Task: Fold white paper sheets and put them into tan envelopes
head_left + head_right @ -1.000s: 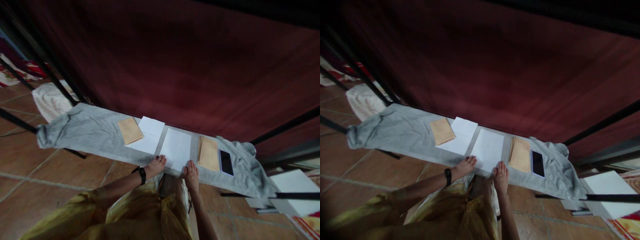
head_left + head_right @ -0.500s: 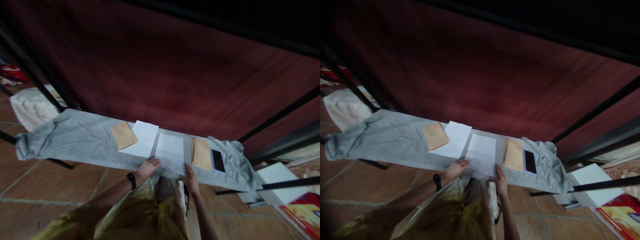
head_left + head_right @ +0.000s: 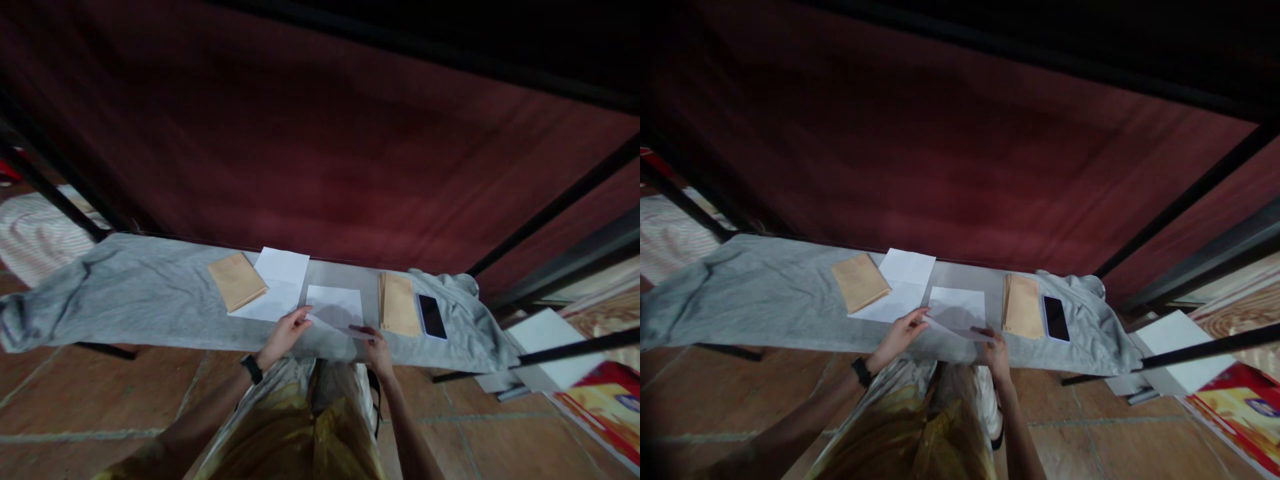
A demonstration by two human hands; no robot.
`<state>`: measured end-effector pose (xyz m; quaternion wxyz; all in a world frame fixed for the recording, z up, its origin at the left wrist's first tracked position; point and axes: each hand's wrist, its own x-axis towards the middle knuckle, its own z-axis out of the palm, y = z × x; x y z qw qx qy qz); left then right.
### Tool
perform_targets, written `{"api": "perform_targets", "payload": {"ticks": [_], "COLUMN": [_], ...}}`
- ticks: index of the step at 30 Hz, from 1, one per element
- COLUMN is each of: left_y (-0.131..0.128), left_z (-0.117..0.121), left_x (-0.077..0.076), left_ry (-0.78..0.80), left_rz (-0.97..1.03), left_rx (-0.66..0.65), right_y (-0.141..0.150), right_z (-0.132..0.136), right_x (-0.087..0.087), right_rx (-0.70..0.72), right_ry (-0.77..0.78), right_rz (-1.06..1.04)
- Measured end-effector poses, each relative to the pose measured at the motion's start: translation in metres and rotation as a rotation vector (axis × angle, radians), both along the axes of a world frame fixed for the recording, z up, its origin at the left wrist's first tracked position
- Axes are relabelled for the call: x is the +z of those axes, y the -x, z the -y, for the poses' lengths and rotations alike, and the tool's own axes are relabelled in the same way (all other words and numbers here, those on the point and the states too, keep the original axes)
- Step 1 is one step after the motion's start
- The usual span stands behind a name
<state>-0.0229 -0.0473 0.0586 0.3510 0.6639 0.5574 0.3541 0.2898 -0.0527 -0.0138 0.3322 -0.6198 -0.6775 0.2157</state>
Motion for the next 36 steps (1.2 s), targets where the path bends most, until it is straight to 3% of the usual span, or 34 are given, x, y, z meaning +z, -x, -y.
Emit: {"api": "perform_targets", "payload": {"ticks": [5,8,13,16,22,25,31,36], "left_y": [-0.011,-0.015,-0.019,-0.022,-0.032,-0.048,-0.079,-0.079], "left_z": [-0.025,-0.031,-0.035,-0.033,-0.020,-0.020,-0.031,-0.034], "left_x": [-0.038,-0.050,-0.051,-0.051,-0.050,-0.054,-0.076,-0.083], "left_ry": [0.094,0.113,0.145,0.125,-0.125,-0.196,-0.283,-0.286], "left_rz": [0.043,-0.009,-0.102,-0.254,-0.686,-0.715,-0.793,-0.810], "left_rx": [0.179,0.219,0.259,0.231,0.154,0.083,-0.108,-0.107], "right_y": [0.012,0.016,0.022,0.026,0.036,0.057,0.113,0.112], "right_z": [-0.020,-0.029,-0.031,-0.025,-0.017,-0.021,-0.039,-0.055], "right_x": [-0.001,-0.002,-0.006,-0.009,-0.009,-0.005,-0.004,-0.010], "right_rx": [-0.132,-0.168,-0.197,-0.230,-0.293,-0.222,0.095,0.103], "right_ry": [0.005,0.002,0.008,0.019,-0.018,-0.098,-0.106,-0.095], "right_rz": [0.103,0.166,0.249,0.291,0.360,0.328,0.252,0.451]}}
